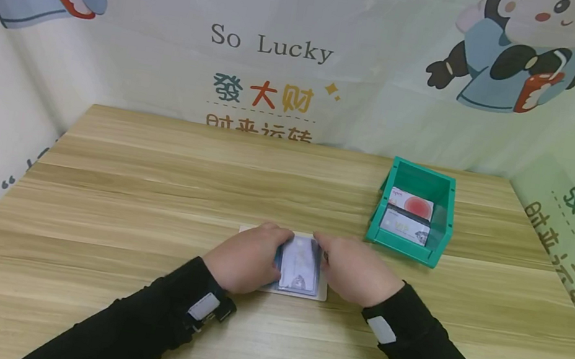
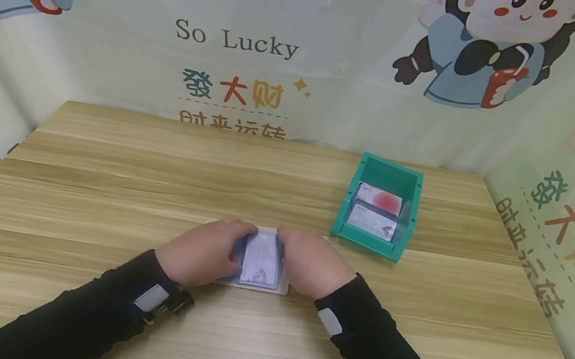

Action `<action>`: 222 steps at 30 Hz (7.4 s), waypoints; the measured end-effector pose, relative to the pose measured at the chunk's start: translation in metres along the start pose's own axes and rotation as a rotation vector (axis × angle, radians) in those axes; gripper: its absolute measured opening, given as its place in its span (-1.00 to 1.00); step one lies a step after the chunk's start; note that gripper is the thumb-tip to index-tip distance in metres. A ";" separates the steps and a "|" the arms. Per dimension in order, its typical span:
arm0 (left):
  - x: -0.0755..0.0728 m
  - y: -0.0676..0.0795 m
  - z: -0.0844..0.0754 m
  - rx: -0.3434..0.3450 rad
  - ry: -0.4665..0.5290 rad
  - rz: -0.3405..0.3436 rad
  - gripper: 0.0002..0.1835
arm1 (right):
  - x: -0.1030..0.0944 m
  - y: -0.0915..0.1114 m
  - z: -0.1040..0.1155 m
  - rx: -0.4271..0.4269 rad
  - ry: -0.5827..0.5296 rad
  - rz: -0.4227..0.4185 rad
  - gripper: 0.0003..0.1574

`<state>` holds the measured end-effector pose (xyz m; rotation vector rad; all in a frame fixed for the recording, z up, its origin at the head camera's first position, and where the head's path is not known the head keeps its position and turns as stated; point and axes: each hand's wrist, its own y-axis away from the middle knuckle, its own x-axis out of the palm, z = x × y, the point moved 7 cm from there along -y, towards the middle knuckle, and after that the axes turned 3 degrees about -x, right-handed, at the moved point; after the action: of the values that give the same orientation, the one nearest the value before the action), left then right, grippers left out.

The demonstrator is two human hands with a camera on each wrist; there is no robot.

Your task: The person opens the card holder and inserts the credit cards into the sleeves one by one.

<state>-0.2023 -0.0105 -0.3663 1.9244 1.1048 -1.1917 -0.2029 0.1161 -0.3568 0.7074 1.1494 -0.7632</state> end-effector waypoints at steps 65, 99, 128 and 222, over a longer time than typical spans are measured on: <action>-0.011 0.001 0.020 -0.024 -0.184 0.000 -0.51 | -0.008 0.006 0.025 -0.116 -0.337 -0.035 -0.30; -0.024 -0.001 0.034 -0.094 -0.033 0.009 -0.47 | 0.020 0.007 0.039 -0.214 -0.086 0.141 -0.27; -0.017 0.002 0.032 -0.089 -0.170 0.014 -0.24 | -0.082 0.031 -0.118 0.264 -0.141 -0.204 -0.60; -0.018 0.002 0.030 -0.064 -0.228 0.018 -0.25 | -0.056 -0.003 -0.143 0.231 0.199 -0.075 -0.78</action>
<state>-0.2165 -0.0421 -0.3620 1.6985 0.9900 -1.3123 -0.2927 0.2400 -0.3403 0.9546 1.2856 -0.9139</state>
